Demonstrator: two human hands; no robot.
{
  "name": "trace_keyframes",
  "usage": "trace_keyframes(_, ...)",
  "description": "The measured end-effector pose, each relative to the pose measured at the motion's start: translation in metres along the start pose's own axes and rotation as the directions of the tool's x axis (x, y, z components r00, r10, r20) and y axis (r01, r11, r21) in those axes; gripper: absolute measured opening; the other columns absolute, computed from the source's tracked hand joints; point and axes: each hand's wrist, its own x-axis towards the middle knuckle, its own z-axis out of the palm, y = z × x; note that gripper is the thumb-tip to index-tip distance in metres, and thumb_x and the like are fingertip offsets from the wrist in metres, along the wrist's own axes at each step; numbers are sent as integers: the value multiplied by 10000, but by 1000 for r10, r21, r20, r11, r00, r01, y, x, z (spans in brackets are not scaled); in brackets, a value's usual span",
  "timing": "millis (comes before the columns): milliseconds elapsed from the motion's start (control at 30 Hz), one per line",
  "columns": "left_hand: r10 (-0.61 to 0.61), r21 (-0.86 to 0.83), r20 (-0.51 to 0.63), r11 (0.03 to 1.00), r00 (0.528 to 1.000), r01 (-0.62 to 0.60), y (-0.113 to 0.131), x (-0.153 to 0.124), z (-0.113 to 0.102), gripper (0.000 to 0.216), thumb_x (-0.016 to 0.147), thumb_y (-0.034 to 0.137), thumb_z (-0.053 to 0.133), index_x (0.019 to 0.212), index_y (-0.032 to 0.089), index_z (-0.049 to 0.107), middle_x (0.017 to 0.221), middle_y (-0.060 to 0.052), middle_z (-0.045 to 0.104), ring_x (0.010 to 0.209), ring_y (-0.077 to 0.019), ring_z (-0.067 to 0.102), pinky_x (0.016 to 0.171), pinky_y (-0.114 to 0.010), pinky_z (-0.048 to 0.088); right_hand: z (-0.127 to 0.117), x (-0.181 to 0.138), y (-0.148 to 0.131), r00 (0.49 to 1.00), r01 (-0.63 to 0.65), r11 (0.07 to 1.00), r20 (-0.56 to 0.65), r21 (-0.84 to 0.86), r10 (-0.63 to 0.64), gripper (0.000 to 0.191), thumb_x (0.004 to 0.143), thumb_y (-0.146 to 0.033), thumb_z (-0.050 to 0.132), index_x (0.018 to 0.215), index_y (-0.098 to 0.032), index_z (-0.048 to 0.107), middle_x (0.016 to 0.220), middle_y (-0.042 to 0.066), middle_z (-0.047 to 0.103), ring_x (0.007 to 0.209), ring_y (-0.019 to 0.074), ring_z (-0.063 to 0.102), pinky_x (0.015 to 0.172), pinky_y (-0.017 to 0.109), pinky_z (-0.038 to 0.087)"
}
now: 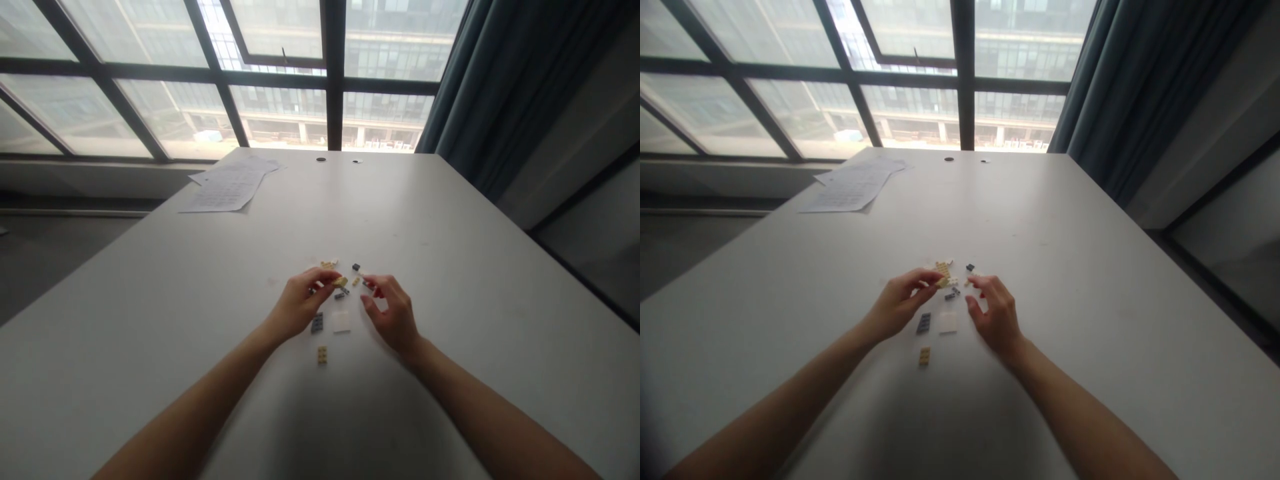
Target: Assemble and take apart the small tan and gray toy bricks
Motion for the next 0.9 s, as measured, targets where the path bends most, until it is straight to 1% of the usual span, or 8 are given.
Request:
trace_keyframes(67,-82,-238,40,967,996,89,9,-11,8,248,844,342,623,1017,168,658,948,-57,680,864,-175,598,777,-286,461,3,-5,-13,991,132,987,3,86,-133,395,838,-154,591,1224,-208,530,1034,76,590,801,173,573,712,316,517)
trace_keyframes(133,-147,-414,110,892,983,180,13,-19,14,239,827,331,646,993,160,660,896,-40,666,820,-150,576,757,-263,446,6,-11,-25,982,189,974,-11,121,-189,483,830,-150,613,1288,-228,482,1098,93,564,846,186,576,720,327,528)
trace_keyframes(233,-211,-531,225,792,951,302,14,-27,20,226,823,336,652,947,147,660,831,-20,625,718,-111,514,684,-235,414,8,-15,-34,985,172,974,-55,148,-165,519,828,-146,627,1310,-246,464,1101,92,553,824,183,567,714,338,534)
trace_keyframes(333,-229,-615,284,702,931,360,11,-32,24,248,809,354,668,923,135,647,777,-7,572,674,-97,465,659,-230,385,8,-15,-35,990,132,972,-72,195,-120,482,832,-162,636,1283,-252,491,1057,75,559,766,166,554,693,337,532)
trace_keyframes(433,-225,-667,332,631,916,397,8,-35,28,263,804,371,675,895,129,634,709,7,520,646,-91,433,628,-220,348,7,-14,-32,995,98,966,-54,240,-88,400,834,-179,641,1217,-244,547,1039,66,568,755,157,558,678,327,525)
trace_keyframes(533,-227,-674,371,602,901,429,8,-36,29,277,814,389,657,894,125,632,673,12,496,625,-90,414,602,-219,316,6,-12,-30,996,84,962,-50,260,-73,361,823,-188,656,1170,-237,570,1057,67,588,759,156,576,675,325,524)
trace_keyframes(767,-275,-629,329,649,904,427,11,-36,31,306,790,412,667,872,118,660,667,6,497,618,-94,396,601,-224,309,6,-12,-30,994,107,962,-47,250,-99,358,776,-163,693,1113,-227,589,1080,82,642,847,189,626,696,331,536)
trace_keyframes(900,-314,-658,403,553,860,511,12,-38,34,312,759,427,666,792,118,668,627,5,472,565,-88,373,548,-223,286,4,-13,-35,987,162,952,-31,261,-160,401,771,-190,716,1150,-224,591,1060,88,655,961,227,627,797,370,541)
